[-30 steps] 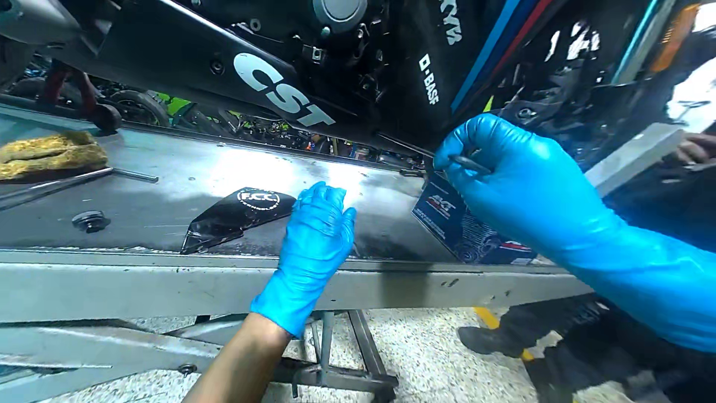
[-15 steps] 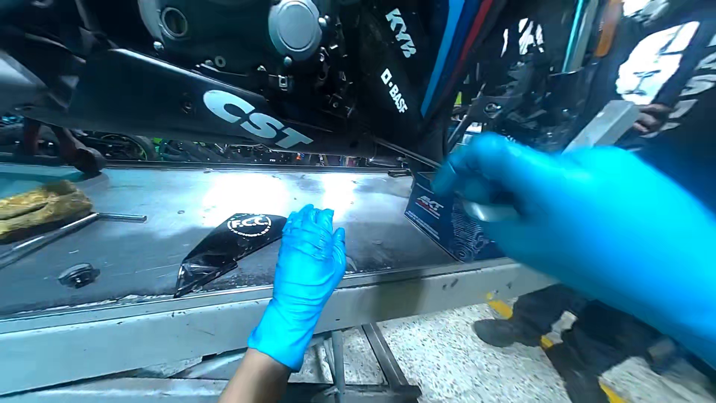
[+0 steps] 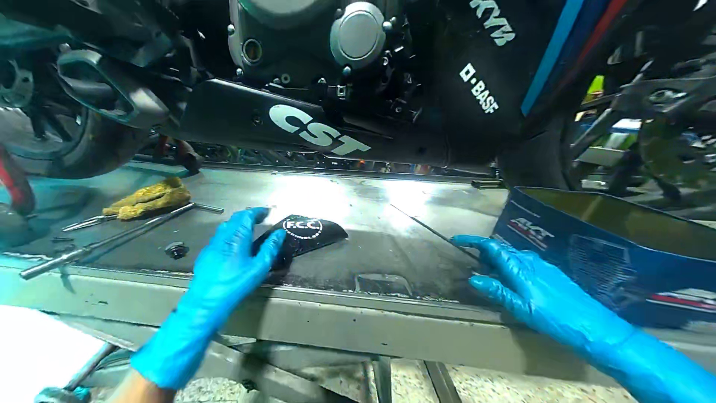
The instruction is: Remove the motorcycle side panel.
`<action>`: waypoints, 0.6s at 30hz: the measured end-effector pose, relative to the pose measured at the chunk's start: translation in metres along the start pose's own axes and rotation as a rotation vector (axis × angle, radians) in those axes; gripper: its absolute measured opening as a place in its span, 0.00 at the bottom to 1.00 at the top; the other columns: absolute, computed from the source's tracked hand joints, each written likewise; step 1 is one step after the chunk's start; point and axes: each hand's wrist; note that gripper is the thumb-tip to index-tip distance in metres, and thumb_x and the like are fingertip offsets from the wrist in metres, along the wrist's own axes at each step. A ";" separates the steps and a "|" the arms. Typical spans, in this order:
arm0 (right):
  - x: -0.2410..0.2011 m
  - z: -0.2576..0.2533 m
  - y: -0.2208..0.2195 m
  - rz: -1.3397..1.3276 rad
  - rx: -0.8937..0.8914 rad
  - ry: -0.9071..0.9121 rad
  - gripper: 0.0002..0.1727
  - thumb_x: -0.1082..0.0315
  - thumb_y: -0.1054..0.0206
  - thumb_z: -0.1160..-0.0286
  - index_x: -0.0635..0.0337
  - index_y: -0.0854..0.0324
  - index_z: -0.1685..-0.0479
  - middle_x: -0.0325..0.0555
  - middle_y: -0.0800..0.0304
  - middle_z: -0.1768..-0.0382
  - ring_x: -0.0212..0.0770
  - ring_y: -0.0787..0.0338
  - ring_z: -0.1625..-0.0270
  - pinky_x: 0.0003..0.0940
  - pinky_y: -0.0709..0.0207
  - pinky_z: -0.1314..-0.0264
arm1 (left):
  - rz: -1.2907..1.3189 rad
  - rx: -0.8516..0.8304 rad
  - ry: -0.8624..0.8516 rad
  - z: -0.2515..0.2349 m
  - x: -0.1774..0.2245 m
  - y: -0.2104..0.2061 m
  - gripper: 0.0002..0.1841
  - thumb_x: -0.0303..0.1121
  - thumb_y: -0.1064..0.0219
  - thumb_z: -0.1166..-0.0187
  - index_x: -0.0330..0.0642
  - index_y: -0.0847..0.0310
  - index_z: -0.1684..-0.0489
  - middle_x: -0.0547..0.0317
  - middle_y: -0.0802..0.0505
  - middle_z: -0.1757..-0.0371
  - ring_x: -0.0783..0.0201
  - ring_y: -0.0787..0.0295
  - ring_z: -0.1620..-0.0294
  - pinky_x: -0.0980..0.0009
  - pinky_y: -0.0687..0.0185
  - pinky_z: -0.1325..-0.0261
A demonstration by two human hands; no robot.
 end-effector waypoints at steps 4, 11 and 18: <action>0.010 0.000 -0.008 -0.087 0.060 -0.063 0.45 0.22 0.56 0.24 0.39 0.30 0.15 0.42 0.11 0.38 0.47 0.13 0.38 0.61 0.22 0.37 | -0.222 -0.398 0.305 -0.023 -0.031 -0.003 0.59 0.79 0.29 0.44 0.47 0.34 0.12 0.46 0.10 0.32 0.43 0.15 0.30 0.36 0.24 0.28; 0.006 0.003 -0.014 -0.107 0.127 -0.120 0.43 0.22 0.46 0.29 0.35 0.28 0.17 0.43 0.11 0.36 0.52 0.14 0.35 0.66 0.25 0.36 | 0.110 -0.447 0.217 -0.031 -0.017 -0.005 0.34 0.40 0.19 0.30 0.50 0.27 0.21 0.55 0.10 0.35 0.59 0.12 0.35 0.49 0.18 0.30; 0.010 0.003 -0.022 -0.125 0.172 -0.092 0.37 0.26 0.45 0.25 0.34 0.24 0.21 0.39 0.10 0.41 0.48 0.13 0.36 0.63 0.24 0.37 | 0.381 -0.128 -0.056 -0.011 -0.059 -0.008 0.12 0.38 0.34 0.18 0.46 0.13 0.45 0.65 0.08 0.50 0.73 0.10 0.50 0.72 0.13 0.42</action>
Point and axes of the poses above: each hand's wrist, its own z-axis away from the middle knuckle, its own y-axis out of the back of the hand, x = y × z
